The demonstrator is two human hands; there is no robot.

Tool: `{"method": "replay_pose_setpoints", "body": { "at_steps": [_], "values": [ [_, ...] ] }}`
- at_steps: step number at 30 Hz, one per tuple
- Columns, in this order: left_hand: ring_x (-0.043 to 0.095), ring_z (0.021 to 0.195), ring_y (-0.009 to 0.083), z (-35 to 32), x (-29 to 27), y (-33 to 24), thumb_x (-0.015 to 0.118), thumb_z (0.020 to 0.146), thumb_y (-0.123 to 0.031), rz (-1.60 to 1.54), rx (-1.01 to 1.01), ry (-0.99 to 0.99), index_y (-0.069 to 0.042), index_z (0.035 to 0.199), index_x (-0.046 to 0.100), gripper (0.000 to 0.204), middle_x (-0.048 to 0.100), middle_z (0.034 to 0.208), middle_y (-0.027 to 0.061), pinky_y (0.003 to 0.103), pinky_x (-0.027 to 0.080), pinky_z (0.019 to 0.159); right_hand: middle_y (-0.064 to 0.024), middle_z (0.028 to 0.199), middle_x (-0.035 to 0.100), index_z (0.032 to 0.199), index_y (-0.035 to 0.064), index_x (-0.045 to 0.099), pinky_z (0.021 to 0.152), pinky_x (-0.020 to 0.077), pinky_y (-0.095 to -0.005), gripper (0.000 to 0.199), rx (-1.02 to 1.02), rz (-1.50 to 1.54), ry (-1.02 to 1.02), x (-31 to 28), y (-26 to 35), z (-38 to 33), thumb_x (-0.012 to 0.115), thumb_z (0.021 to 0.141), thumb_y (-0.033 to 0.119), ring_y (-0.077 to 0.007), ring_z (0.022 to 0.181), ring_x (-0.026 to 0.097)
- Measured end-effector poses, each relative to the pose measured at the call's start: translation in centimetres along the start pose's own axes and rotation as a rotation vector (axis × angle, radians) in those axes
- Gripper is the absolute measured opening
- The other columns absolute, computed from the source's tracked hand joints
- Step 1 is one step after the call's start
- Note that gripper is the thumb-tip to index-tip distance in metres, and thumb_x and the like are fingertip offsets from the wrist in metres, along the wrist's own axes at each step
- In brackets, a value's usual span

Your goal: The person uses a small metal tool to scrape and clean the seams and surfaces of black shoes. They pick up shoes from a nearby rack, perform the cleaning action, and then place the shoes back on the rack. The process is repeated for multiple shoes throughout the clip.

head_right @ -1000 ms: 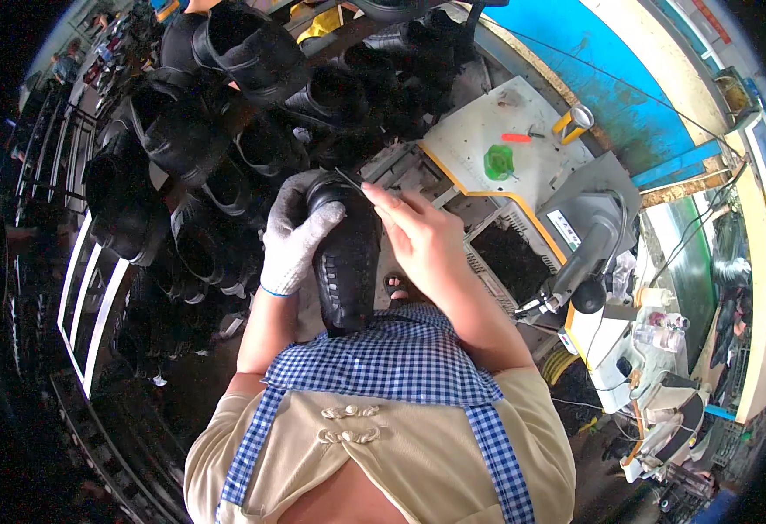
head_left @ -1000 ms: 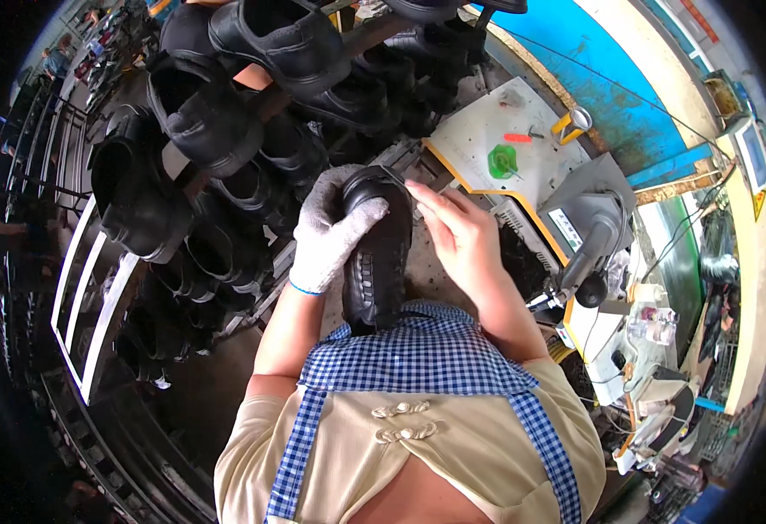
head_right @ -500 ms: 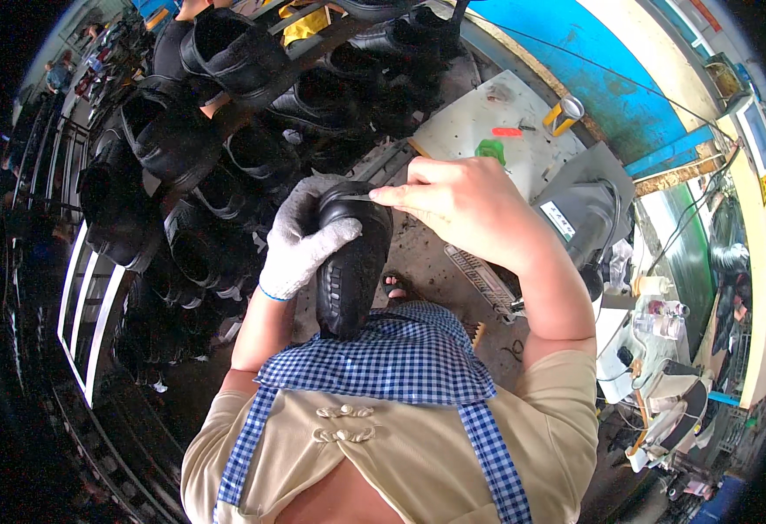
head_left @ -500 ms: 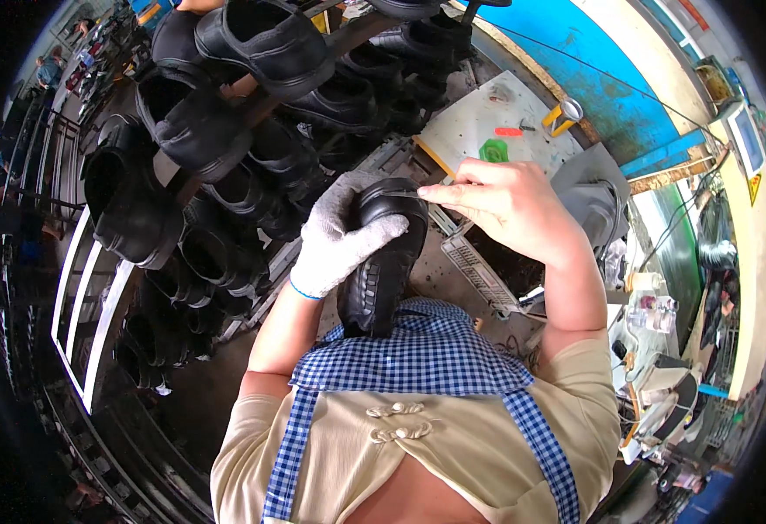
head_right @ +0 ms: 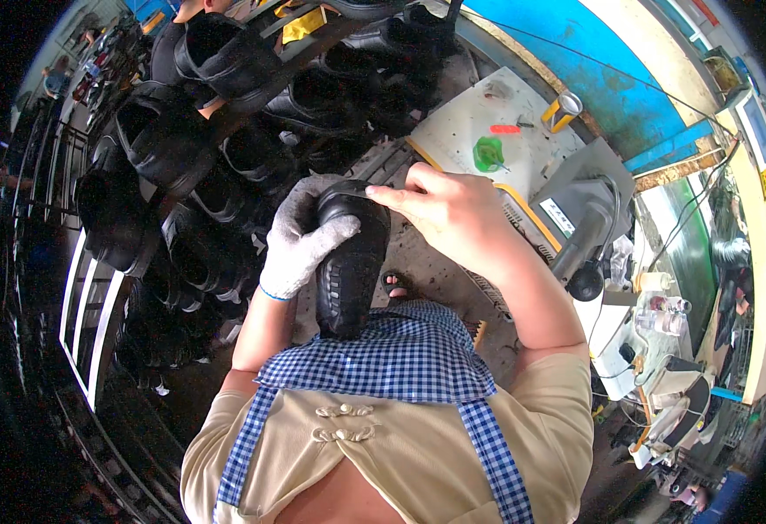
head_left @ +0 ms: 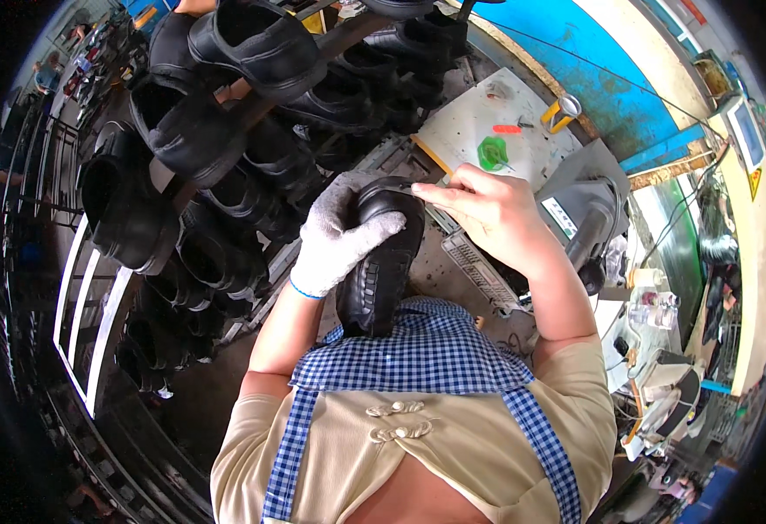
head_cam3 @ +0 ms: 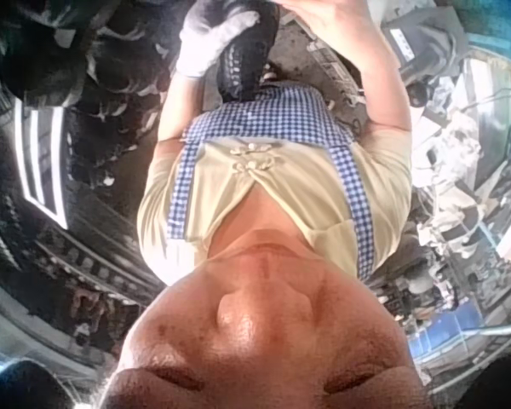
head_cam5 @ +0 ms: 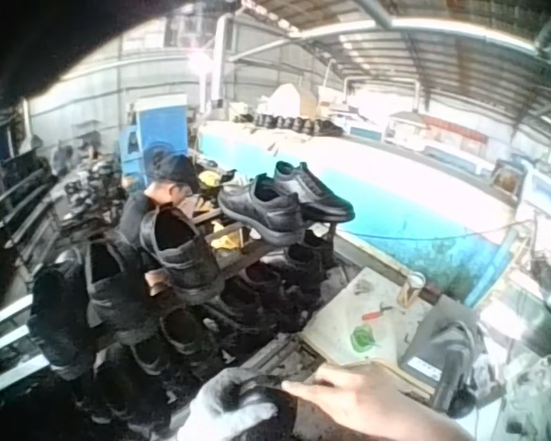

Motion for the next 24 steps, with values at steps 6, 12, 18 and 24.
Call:
{"method": "replay_pose_setpoints", "body": {
  "at_steps": [6,12,18,24],
  "values": [
    [0.062,0.099,0.0146,0.0,0.2,-0.4,0.085,0.078,-0.020,-0.024,-0.015,0.019,-0.002,0.117,0.064,0.048,0.067,0.107,0.0070,0.030,0.050,0.092,-0.0054,0.080,0.059,0.120,0.0197,0.073,0.058,0.0485,-0.0339,0.040,0.035,0.272,0.093,-0.4,-0.6,-0.7,0.071,0.083,0.004,-0.0202,0.062,0.058],
    [0.062,0.099,0.0145,0.1,0.5,-0.2,0.085,0.078,-0.019,0.012,-0.013,0.029,-0.001,0.114,0.065,0.045,0.067,0.107,0.0069,0.031,0.051,0.091,-0.0019,0.077,0.056,0.114,0.0275,0.075,0.053,0.0488,-0.0347,0.034,-0.012,0.015,-0.021,-0.5,-0.4,-1.0,0.070,0.084,0.011,-0.0209,0.058,0.058],
    [0.063,0.101,0.0161,-0.1,0.4,-0.4,0.086,0.077,-0.018,-0.076,-0.005,0.015,-0.001,0.116,0.063,0.048,0.068,0.109,0.0083,0.032,0.050,0.093,-0.0016,0.076,0.056,0.114,0.0277,0.074,0.052,0.0487,-0.0344,0.038,0.012,-0.005,-0.008,-1.8,-0.7,-2.3,0.072,0.081,0.010,-0.0197,0.057,0.058],
    [0.063,0.102,0.0174,-0.3,0.6,-0.6,0.086,0.076,-0.018,-0.120,-0.072,0.008,-0.001,0.117,0.063,0.050,0.067,0.110,0.0092,0.032,0.050,0.095,-0.0013,0.074,0.056,0.112,0.0250,0.076,0.051,0.0479,-0.0338,0.038,-0.033,-0.015,-0.108,-1.7,0.1,-2.0,0.072,0.079,0.007,-0.0186,0.056,0.057]
  ]
}}
Point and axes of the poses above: each hand's wrist, its own z-axis towards the middle knuckle, its own x-axis out of the palm, y = z × x, the point moved 5 cm from there along z, towards the middle knuckle
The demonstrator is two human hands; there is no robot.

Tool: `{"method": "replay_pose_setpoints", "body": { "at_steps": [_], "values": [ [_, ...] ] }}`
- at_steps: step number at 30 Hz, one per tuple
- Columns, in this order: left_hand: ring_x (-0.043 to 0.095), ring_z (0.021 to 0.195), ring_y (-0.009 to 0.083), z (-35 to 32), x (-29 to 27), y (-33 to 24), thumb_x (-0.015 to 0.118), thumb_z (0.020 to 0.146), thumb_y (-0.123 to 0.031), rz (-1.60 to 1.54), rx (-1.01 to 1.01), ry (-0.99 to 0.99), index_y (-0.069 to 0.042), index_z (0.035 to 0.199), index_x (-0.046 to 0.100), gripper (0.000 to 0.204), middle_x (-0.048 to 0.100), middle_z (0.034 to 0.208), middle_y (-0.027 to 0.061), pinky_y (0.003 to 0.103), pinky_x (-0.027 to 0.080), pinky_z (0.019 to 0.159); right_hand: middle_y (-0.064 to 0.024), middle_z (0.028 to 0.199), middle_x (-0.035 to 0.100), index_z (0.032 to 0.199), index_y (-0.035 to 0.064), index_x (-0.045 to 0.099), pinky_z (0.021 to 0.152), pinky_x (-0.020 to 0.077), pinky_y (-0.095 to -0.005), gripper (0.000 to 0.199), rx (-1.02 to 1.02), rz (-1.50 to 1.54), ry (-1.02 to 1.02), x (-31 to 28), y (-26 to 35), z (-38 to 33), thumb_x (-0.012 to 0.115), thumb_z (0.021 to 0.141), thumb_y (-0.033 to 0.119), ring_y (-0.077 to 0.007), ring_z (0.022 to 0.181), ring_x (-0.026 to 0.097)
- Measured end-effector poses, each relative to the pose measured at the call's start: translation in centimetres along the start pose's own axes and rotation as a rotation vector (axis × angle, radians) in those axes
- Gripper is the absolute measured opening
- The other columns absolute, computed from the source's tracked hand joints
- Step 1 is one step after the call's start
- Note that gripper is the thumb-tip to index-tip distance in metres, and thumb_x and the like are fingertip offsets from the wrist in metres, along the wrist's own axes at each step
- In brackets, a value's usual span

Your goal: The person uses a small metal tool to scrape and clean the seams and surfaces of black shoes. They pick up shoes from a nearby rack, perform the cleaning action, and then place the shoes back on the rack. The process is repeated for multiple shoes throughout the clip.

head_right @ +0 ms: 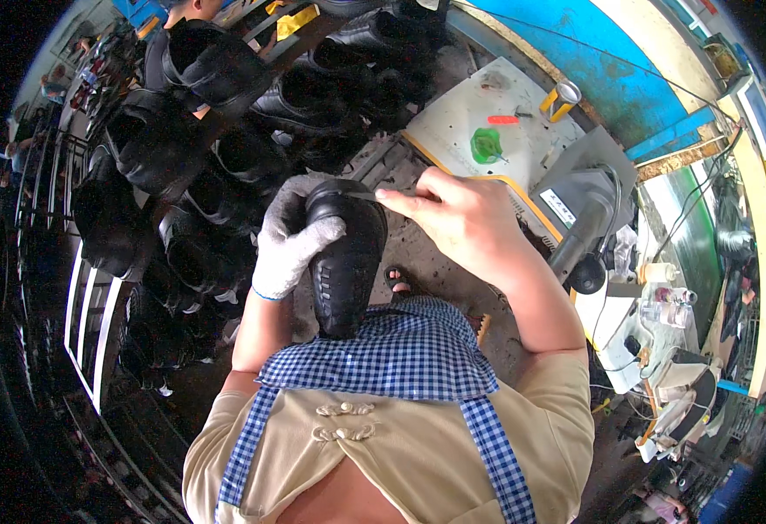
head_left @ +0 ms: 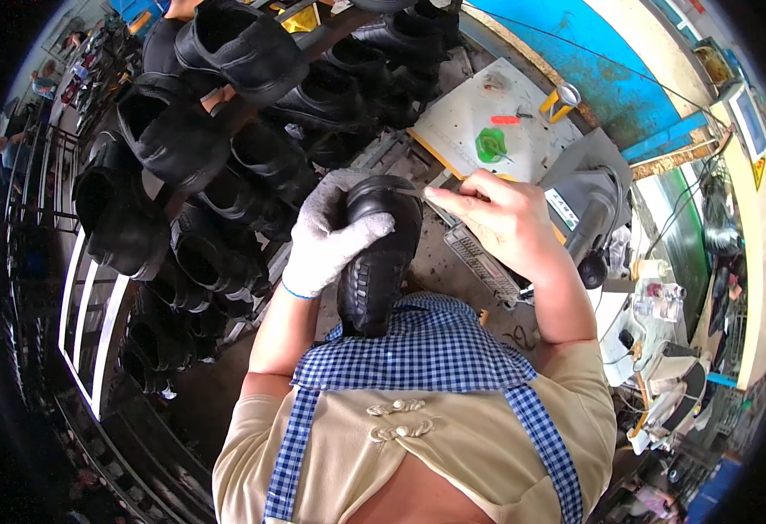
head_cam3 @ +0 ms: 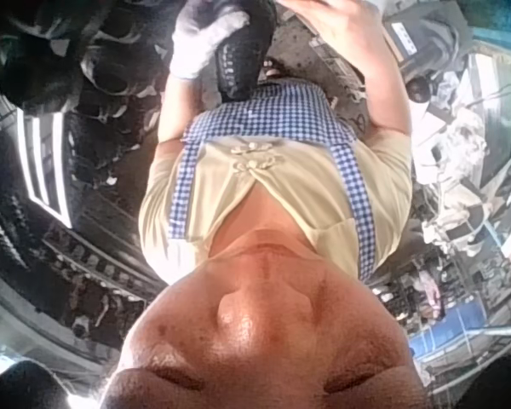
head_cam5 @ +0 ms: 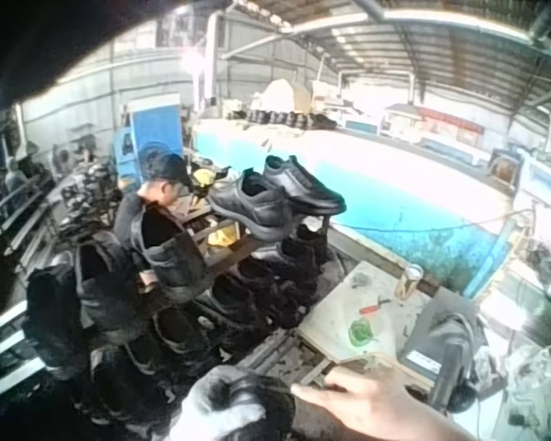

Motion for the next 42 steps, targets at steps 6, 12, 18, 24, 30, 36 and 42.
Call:
{"method": "replay_pose_setpoints", "body": {
  "at_steps": [6,12,18,24,30,36,42],
  "values": [
    [0.063,0.102,0.0174,0.4,0.6,-0.1,0.087,0.075,-0.020,0.104,0.035,0.055,-0.002,0.117,0.062,0.052,0.067,0.110,0.0091,0.032,0.050,0.095,-0.0032,0.079,0.059,0.116,0.0204,0.075,0.054,0.0490,-0.0326,0.045,-0.021,0.071,0.043,-0.4,-0.9,-0.6,0.073,0.075,0.001,-0.0191,0.060,0.058],
    [0.062,0.104,0.0180,0.7,1.2,-0.5,0.085,0.075,-0.017,0.079,0.090,0.086,0.000,0.118,0.062,0.051,0.066,0.113,0.0092,0.033,0.048,0.096,-0.0002,0.077,0.058,0.111,0.0267,0.076,0.051,0.0484,-0.0336,0.036,0.000,0.066,0.038,-0.8,-1.7,-0.9,0.072,0.080,0.010,-0.0186,0.057,0.058],
    [0.063,0.102,0.0161,0.6,2.4,-0.2,0.086,0.075,-0.018,0.114,0.040,0.122,-0.001,0.117,0.064,0.051,0.067,0.110,0.0089,0.031,0.050,0.095,-0.0008,0.078,0.058,0.110,0.0254,0.076,0.052,0.0486,-0.0334,0.032,-0.025,0.047,0.078,-2.0,-1.1,0.0,0.073,0.080,0.012,-0.0191,0.058,0.058],
    [0.061,0.106,0.0185,0.4,2.3,-0.1,0.087,0.071,-0.016,0.160,-0.005,0.104,-0.001,0.117,0.061,0.054,0.066,0.113,0.0097,0.034,0.047,0.098,-0.0008,0.078,0.060,0.108,0.0234,0.077,0.053,0.0490,-0.0332,0.030,0.003,0.043,0.123,-2.9,-1.6,-1.0,0.072,0.081,0.010,-0.0190,0.060,0.059],
    [0.064,0.097,0.0157,0.3,2.8,-0.5,0.087,0.075,-0.019,0.082,0.040,0.111,-0.002,0.114,0.065,0.048,0.068,0.106,0.0080,0.031,0.051,0.091,-0.0014,0.076,0.059,0.108,0.0216,0.077,0.051,0.0471,-0.0324,0.032,-0.048,0.038,0.112,-3.4,-1.7,-1.0,0.074,0.079,0.009,-0.0188,0.058,0.058],
    [0.064,0.100,0.0152,0.1,3.1,-0.5,0.087,0.075,-0.018,0.115,0.009,0.117,-0.001,0.118,0.063,0.053,0.068,0.110,0.0089,0.031,0.052,0.092,-0.0018,0.077,0.059,0.107,0.0206,0.078,0.051,0.0471,-0.0309,0.032,-0.060,0.010,0.130,-3.6,-1.2,-0.2,0.074,0.078,0.008,-0.0178,0.058,0.058],
    [0.064,0.100,0.0155,0.1,3.4,-0.4,0.087,0.075,-0.018,0.223,0.001,0.164,0.000,0.119,0.062,0.054,0.068,0.110,0.0090,0.032,0.051,0.093,-0.0012,0.077,0.059,0.105,0.0220,0.077,0.056,0.0504,-0.0343,0.031,-0.037,0.031,0.168,-3.1,-0.9,-0.6,0.072,0.076,0.011,-0.0187,0.064,0.061]
  ]
}}
Point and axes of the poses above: each hand's wrist, its own z-axis towards the middle knuckle, its own x-axis out of the palm, y = z × x, the point moved 5 cm from there along z, towards the middle knuckle
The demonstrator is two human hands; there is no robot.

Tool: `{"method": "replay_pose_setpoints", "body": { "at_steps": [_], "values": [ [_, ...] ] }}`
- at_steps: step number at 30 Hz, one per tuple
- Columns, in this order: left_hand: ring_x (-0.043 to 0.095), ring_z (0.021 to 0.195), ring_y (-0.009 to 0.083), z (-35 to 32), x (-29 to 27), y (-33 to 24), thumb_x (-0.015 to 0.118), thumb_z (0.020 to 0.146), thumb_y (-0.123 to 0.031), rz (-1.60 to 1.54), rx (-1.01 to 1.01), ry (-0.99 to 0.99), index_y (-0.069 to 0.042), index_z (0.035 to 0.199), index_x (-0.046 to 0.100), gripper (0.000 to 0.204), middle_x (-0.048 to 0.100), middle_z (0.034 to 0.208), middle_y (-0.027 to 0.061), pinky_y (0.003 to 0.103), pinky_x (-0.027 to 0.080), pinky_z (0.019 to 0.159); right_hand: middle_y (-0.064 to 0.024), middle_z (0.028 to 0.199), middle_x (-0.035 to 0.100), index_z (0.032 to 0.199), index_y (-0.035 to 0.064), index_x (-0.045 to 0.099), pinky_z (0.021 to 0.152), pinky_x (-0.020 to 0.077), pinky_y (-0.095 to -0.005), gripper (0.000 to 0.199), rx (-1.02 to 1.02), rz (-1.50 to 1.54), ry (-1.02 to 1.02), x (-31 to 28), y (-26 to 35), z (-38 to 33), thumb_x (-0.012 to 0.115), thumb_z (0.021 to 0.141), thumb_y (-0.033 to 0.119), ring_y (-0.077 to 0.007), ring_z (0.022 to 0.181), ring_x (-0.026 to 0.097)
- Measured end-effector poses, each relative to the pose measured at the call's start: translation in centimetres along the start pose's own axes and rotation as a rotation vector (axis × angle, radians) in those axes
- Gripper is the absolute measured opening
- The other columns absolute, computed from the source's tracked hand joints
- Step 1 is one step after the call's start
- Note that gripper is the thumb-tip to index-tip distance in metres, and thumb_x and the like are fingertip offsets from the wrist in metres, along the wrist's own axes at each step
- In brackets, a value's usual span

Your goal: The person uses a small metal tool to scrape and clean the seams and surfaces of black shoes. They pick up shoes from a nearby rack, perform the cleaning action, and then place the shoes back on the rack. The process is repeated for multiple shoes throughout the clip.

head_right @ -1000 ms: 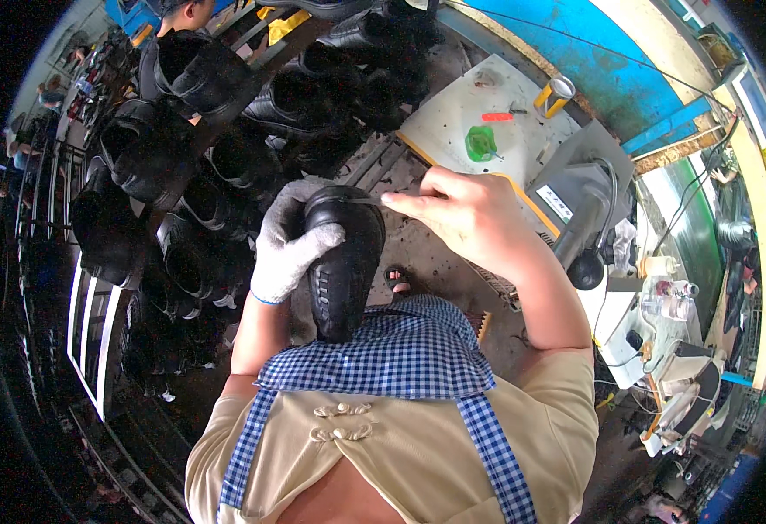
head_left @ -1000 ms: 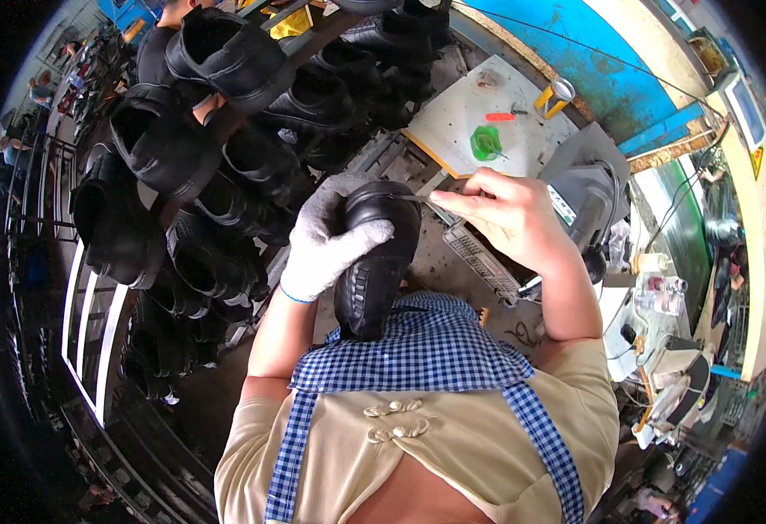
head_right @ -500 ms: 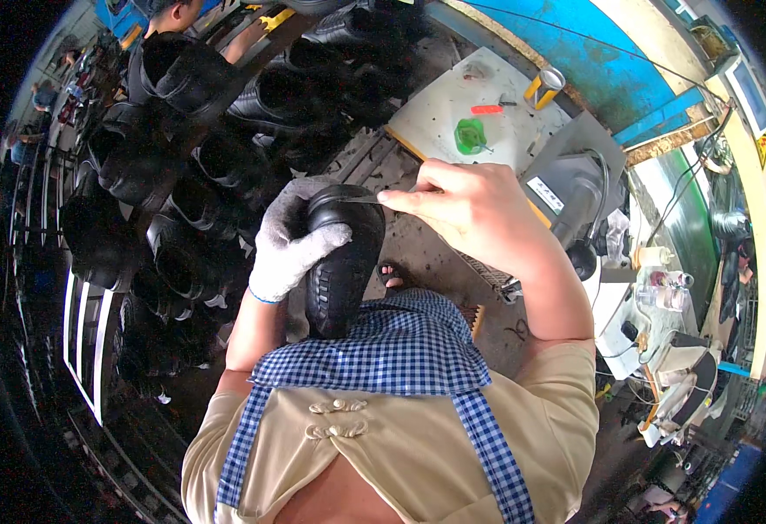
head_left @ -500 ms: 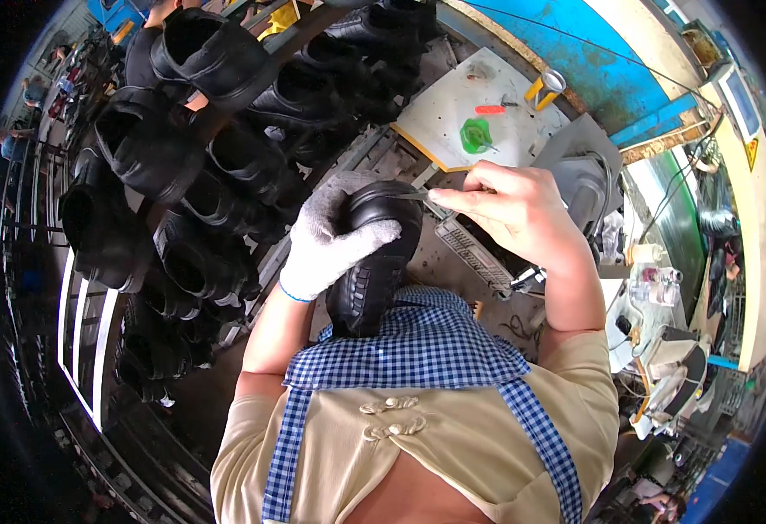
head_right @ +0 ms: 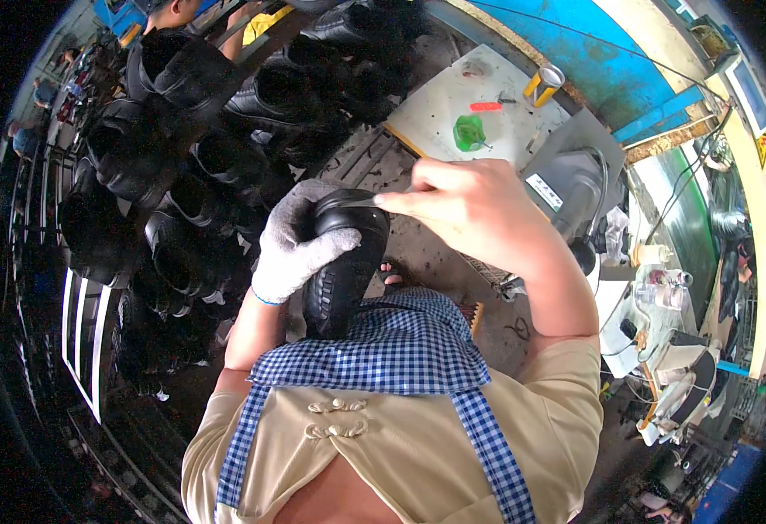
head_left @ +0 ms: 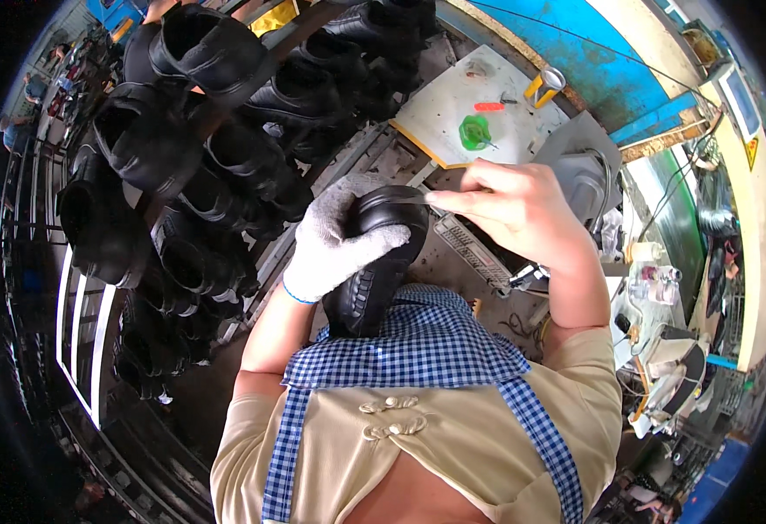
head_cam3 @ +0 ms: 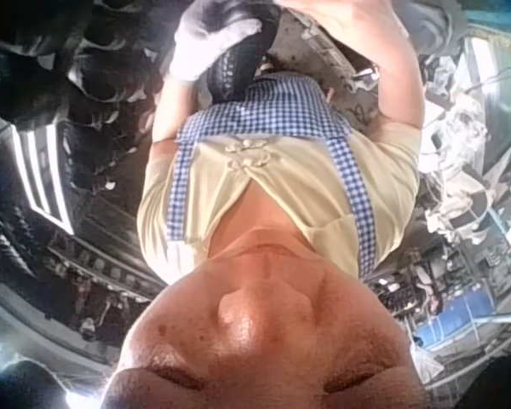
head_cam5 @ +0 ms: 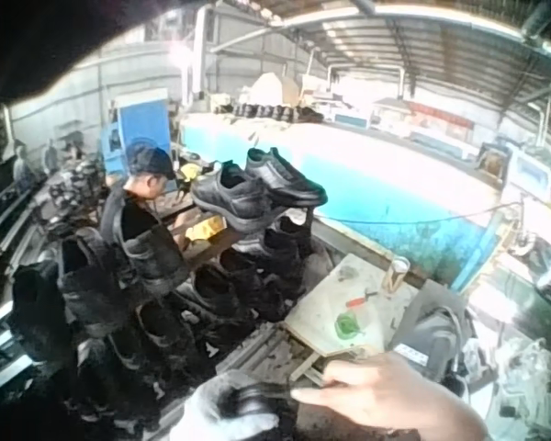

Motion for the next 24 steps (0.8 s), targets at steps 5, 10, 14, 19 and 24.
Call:
{"method": "replay_pose_setpoints", "body": {
  "at_steps": [5,10,14,19,24],
  "values": [
    [0.064,0.100,0.0152,-0.3,-0.2,0.4,0.086,0.075,-0.018,-0.086,0.029,-0.033,-0.001,0.119,0.063,0.052,0.068,0.110,0.0088,0.031,0.051,0.093,-0.0015,0.076,0.058,0.106,0.0203,0.077,0.051,0.0472,-0.0317,0.033,-0.047,-0.036,-0.023,-0.7,0.1,0.0,0.074,0.076,0.008,-0.0177,0.058,0.058],
    [0.064,0.100,0.0153,-0.1,0.1,-0.2,0.086,0.076,-0.018,0.091,-0.010,0.005,-0.001,0.119,0.063,0.052,0.068,0.110,0.0088,0.031,0.051,0.092,-0.0004,0.077,0.057,0.107,0.0223,0.077,0.052,0.0467,-0.0312,0.034,-0.023,-0.074,-0.007,0.1,0.9,0.5,0.074,0.076,0.008,-0.0170,0.059,0.058],
    [0.064,0.098,0.0151,-0.2,0.2,-0.3,0.087,0.075,-0.019,-0.004,0.035,-0.026,-0.001,0.117,0.064,0.051,0.068,0.108,0.0087,0.031,0.052,0.091,-0.0022,0.076,0.058,0.103,0.0226,0.076,0.056,0.0495,-0.0348,0.025,0.050,-0.050,-0.035,-0.1,0.8,0.3,0.071,0.081,0.013,-0.0216,0.062,0.060],
    [0.064,0.098,0.0154,0.0,-0.4,0.1,0.087,0.073,-0.019,0.024,0.043,-0.035,-0.001,0.115,0.065,0.051,0.069,0.107,0.0088,0.031,0.052,0.090,-0.0016,0.077,0.058,0.105,0.0223,0.076,0.056,0.0486,-0.0347,0.026,0.042,-0.011,-0.023,-1.0,0.5,-1.0,0.072,0.082,0.013,-0.0208,0.063,0.060],
    [0.063,0.099,0.0166,0.0,-0.1,-0.1,0.088,0.071,-0.018,0.067,0.021,-0.025,-0.001,0.114,0.065,0.052,0.067,0.107,0.0079,0.032,0.049,0.093,-0.0012,0.076,0.057,0.107,0.0197,0.077,0.050,0.0450,-0.0318,0.032,-0.023,-0.095,-0.011,-0.8,1.2,-0.3,0.072,0.077,0.009,-0.0181,0.056,0.057]
  ]
}}
Point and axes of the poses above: each hand's wrist, its own z-axis towards the middle knuckle, its own x-axis out of the palm, y = z × x, the point moved 5 cm from there along z, towards the middle knuckle
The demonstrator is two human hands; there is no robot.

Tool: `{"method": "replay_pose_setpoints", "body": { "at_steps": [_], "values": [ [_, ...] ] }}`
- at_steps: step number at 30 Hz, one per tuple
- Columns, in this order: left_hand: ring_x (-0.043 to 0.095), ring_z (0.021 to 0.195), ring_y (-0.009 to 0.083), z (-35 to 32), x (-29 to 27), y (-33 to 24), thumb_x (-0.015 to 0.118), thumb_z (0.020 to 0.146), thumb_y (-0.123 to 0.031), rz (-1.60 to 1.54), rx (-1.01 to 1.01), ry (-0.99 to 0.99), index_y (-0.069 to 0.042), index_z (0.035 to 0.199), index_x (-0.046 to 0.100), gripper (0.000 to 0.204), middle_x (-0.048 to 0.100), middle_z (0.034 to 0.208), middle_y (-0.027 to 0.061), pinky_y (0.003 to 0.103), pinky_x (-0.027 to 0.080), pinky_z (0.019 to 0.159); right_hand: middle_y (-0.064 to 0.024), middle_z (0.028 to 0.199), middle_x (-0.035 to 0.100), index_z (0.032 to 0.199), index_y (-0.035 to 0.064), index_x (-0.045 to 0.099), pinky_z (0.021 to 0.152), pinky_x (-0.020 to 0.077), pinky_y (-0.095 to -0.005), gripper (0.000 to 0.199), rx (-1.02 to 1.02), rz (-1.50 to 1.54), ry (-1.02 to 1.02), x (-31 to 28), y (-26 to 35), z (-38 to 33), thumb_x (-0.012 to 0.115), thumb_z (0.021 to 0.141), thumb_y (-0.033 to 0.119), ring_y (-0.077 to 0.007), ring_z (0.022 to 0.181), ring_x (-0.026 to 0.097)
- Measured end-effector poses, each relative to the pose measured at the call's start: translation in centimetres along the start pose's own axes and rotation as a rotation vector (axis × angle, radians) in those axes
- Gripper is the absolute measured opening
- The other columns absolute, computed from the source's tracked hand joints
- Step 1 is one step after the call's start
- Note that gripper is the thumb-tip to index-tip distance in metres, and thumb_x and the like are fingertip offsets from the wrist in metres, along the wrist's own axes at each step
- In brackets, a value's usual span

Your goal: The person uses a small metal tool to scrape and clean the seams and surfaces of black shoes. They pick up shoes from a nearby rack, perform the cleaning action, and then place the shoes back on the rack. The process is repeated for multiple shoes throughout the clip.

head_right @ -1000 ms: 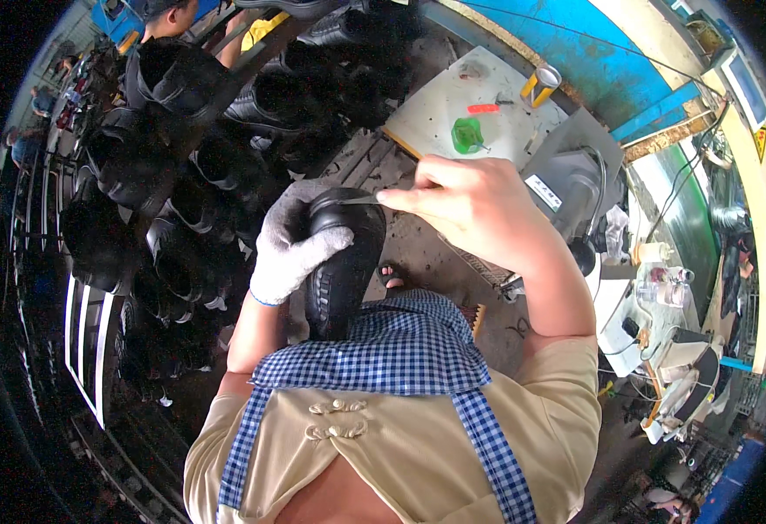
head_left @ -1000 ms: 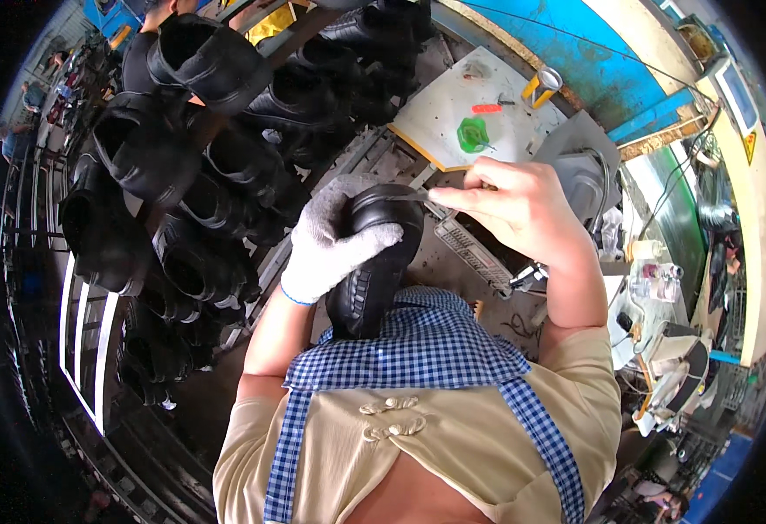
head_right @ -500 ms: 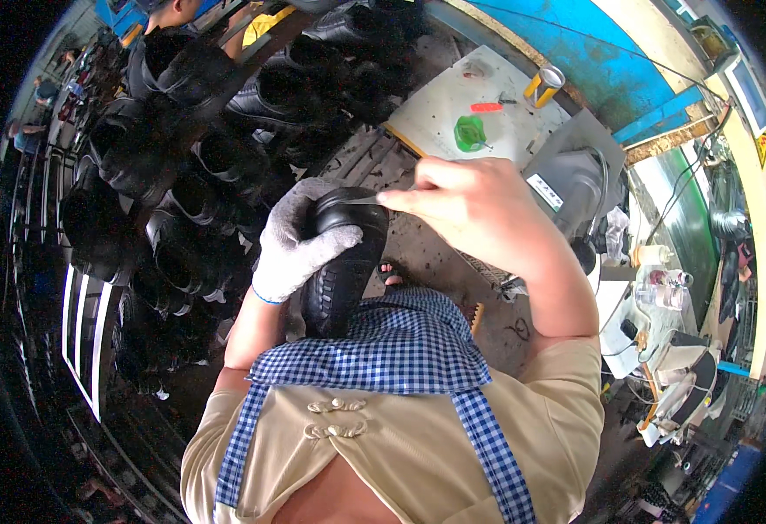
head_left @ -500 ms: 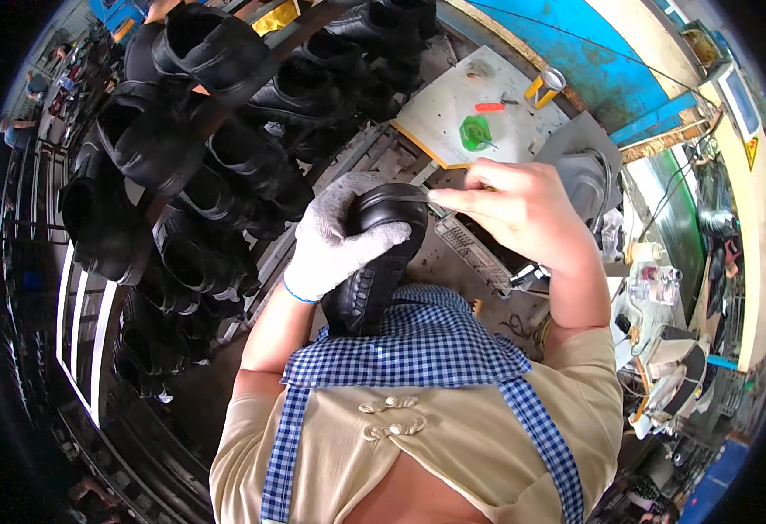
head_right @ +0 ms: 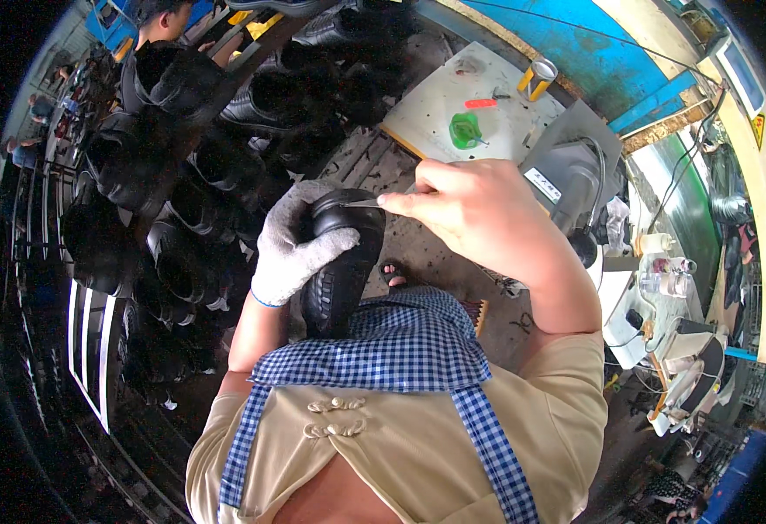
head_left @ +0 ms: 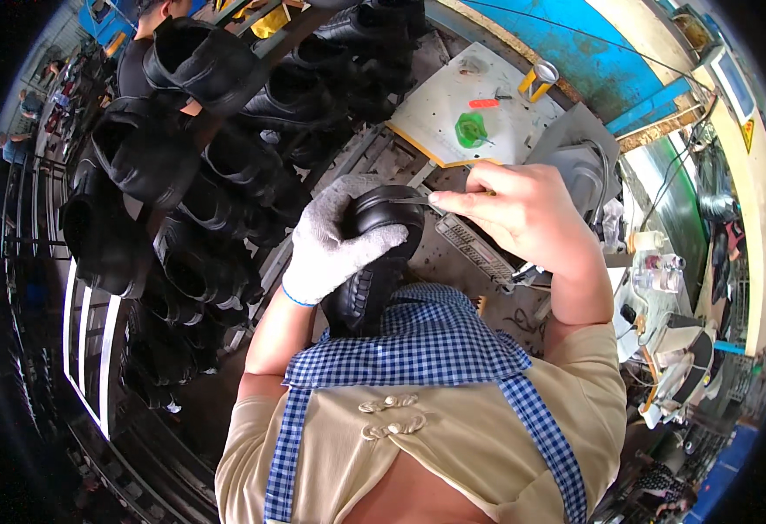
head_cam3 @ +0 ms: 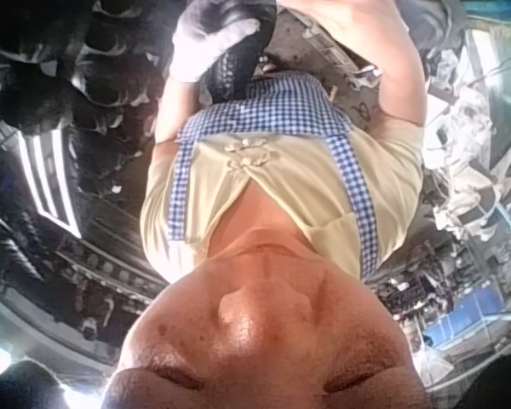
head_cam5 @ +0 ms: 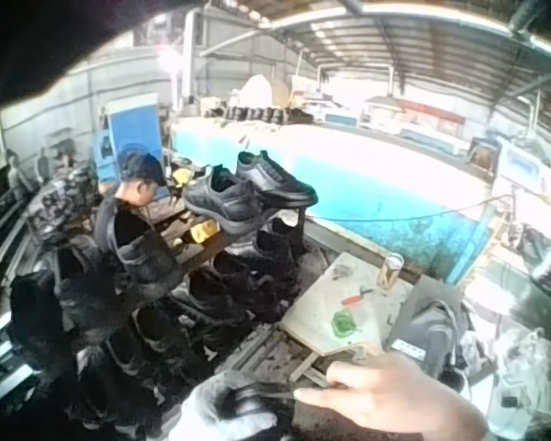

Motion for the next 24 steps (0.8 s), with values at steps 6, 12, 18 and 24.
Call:
{"method": "replay_pose_setpoints", "body": {
  "at_steps": [6,12,18,24],
  "values": [
    [0.064,0.098,0.0159,0.2,-0.5,-0.1,0.088,0.072,-0.019,0.082,0.071,0.004,-0.001,0.115,0.065,0.051,0.068,0.107,0.0081,0.031,0.051,0.091,-0.0013,0.076,0.055,0.106,0.0201,0.076,0.051,0.0458,-0.0322,0.030,-0.001,-0.040,0.059,-0.9,-0.1,0.1,0.072,0.078,0.010,-0.0193,0.058,0.057],
    [0.064,0.098,0.0147,0.1,-1.2,0.2,0.086,0.074,-0.015,-0.134,-0.031,-0.036,-0.001,0.115,0.065,0.049,0.069,0.107,0.0079,0.031,0.052,0.091,-0.0011,0.077,0.056,0.108,0.0217,0.076,0.050,0.0458,-0.0323,0.033,0.016,0.013,-0.001,0.5,-0.5,0.9,0.072,0.077,0.010,-0.0191,0.058,0.058],
    [0.064,0.097,0.0144,-0.2,-1.5,0.2,0.087,0.073,-0.016,-0.105,-0.002,-0.017,-0.001,0.114,0.066,0.048,0.069,0.107,0.0075,0.030,0.051,0.090,-0.0009,0.076,0.055,0.108,0.0225,0.076,0.052,0.0469,-0.0319,0.032,0.006,0.010,0.005,0.4,0.1,0.8,0.071,0.078,0.010,-0.0173,0.060,0.058],
    [0.062,0.101,0.0171,-0.3,-1.4,0.4,0.089,0.068,-0.016,0.045,-0.015,-0.021,-0.001,0.114,0.063,0.055,0.066,0.109,0.0078,0.032,0.049,0.095,-0.0008,0.078,0.052,0.108,0.0223,0.075,0.052,0.0477,-0.0306,0.032,-0.046,-0.215,0.044,1.2,1.7,1.5,0.068,0.078,0.013,-0.0156,0.065,0.059]
  ]
}}
Point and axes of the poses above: each hand's wrist, its own z-axis towards the middle knuckle, its own x-axis out of the palm, y = z × x, the point moved 5 cm from there along z, towards the middle knuckle
